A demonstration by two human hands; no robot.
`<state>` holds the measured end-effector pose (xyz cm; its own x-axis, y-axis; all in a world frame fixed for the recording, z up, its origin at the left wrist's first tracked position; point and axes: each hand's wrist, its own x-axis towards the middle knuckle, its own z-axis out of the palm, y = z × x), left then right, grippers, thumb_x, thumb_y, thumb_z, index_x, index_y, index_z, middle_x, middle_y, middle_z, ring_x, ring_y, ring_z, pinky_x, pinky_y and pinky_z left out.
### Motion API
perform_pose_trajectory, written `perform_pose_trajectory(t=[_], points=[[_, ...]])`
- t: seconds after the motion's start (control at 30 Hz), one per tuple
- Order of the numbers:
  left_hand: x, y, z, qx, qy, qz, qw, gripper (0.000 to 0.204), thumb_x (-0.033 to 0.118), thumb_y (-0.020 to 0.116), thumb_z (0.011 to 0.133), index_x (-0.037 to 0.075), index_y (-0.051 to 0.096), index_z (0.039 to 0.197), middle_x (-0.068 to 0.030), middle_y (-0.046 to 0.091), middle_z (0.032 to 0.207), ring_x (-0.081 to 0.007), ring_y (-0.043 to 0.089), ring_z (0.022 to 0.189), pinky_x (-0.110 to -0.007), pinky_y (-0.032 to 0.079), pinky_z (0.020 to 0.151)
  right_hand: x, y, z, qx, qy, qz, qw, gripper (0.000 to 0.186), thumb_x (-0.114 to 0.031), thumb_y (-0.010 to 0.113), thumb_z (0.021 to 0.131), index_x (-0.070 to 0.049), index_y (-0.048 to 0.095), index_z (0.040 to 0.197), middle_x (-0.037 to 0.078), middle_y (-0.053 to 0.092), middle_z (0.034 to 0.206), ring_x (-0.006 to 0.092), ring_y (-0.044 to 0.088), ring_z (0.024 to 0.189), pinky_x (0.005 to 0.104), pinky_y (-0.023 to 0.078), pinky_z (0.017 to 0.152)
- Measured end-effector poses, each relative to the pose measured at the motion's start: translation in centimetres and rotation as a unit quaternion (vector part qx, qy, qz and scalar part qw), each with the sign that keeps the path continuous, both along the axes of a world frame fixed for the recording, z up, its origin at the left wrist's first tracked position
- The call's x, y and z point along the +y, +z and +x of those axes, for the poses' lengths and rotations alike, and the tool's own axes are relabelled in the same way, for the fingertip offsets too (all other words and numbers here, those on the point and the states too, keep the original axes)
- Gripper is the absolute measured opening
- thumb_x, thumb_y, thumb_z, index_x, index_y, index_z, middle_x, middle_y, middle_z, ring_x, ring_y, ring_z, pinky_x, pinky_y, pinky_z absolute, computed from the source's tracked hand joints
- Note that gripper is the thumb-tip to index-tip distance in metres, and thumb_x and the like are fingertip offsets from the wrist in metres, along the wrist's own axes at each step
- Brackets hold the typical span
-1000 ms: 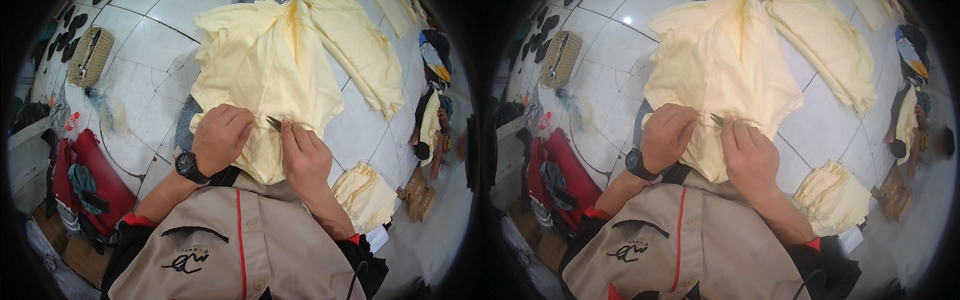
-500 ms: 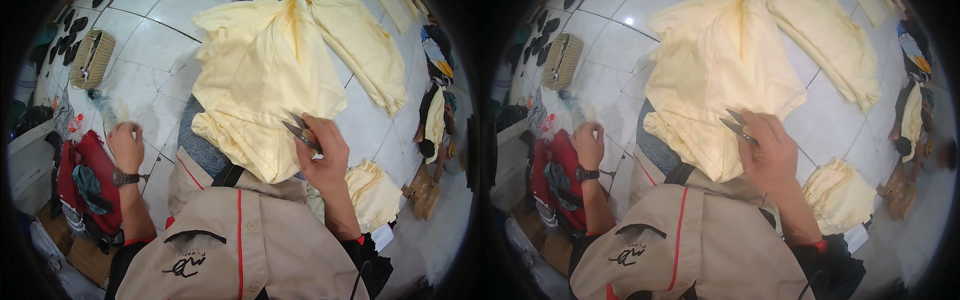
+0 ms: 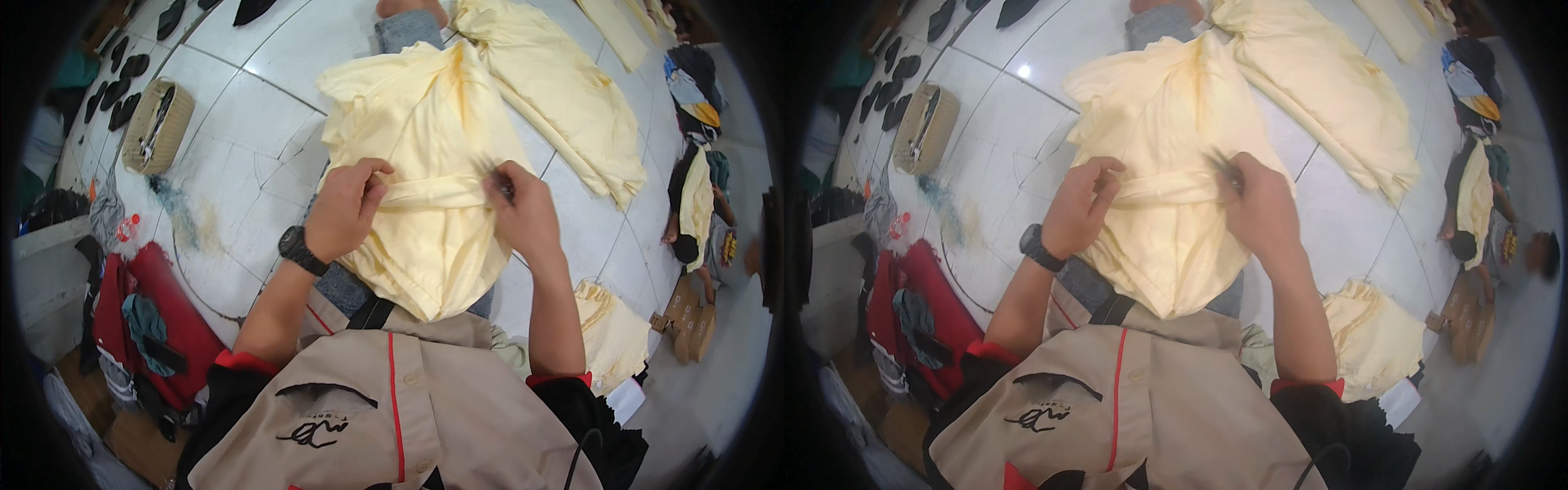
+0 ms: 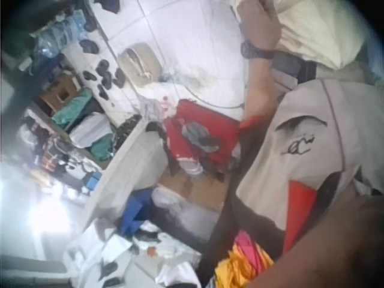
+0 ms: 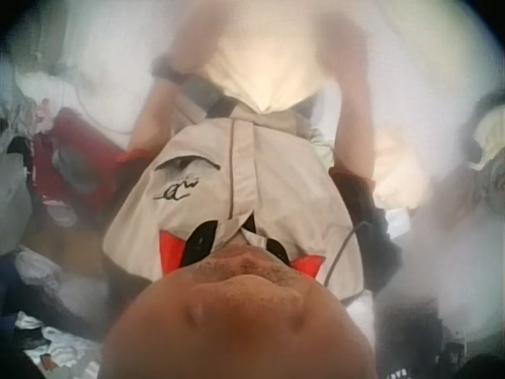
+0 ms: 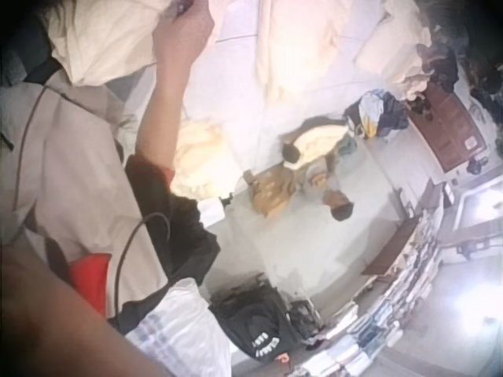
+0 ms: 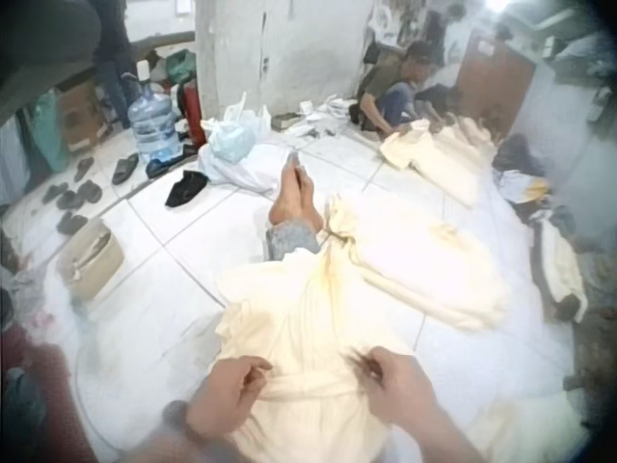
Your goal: The person uses scissors to cut the seams and edges of a stack of yellow shirts. They trim the fabric along the hems and sleeves, occasionally lifting the shirts to access different layers.
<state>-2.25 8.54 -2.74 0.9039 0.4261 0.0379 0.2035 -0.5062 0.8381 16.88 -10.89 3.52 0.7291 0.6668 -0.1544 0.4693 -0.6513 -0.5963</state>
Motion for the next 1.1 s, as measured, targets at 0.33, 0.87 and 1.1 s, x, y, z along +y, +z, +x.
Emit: perform_pose_trajectory(t=[0.33, 0.87, 1.1], points=[[-1.9, 2.1, 2.6, -0.132, -0.043, 0.068, 0.988, 0.025, 0.0, 0.073, 0.089, 0.007, 0.072, 0.113, -0.0121, 0.067, 0.108, -0.0274, 0.067, 0.085, -0.036, 0.055, 0.073, -0.4, -1.7, -0.7, 0.048, -0.065, 0.015, 0.997, 0.024, -0.02, 0.074, 0.094, 0.001, 0.065, 0.101, 0.02, 0.068, 0.08, 0.035, 0.067, 0.074, 0.0442, 0.051, 0.069], [-3.0, 1.1, 1.1, -0.098, 0.002, 0.006, 0.995, 0.019, 0.006, 0.077, 0.089, 0.002, 0.071, 0.107, -0.0132, 0.075, 0.109, -0.0316, 0.072, 0.096, -0.039, 0.058, 0.083, -0.4, 2.5, -6.1, -0.002, 0.018, 0.222, 0.975, 0.041, 0.0, 0.079, 0.086, -0.003, 0.067, 0.126, 0.014, 0.069, 0.103, 0.0228, 0.07, 0.081, 0.0319, 0.056, 0.069], [-3.3, -0.6, 1.2, -0.113, 0.007, 0.109, 0.988, 0.011, 0.007, 0.078, 0.089, 0.003, 0.074, 0.099, -0.0103, 0.078, 0.105, -0.0295, 0.074, 0.093, -0.037, 0.06, 0.078, 0.3, 0.1, -4.8, 0.026, 0.054, 0.114, 0.992, 0.039, -0.001, 0.081, 0.085, -0.002, 0.066, 0.121, 0.016, 0.073, 0.098, 0.0294, 0.075, 0.089, 0.0363, 0.06, 0.071]])
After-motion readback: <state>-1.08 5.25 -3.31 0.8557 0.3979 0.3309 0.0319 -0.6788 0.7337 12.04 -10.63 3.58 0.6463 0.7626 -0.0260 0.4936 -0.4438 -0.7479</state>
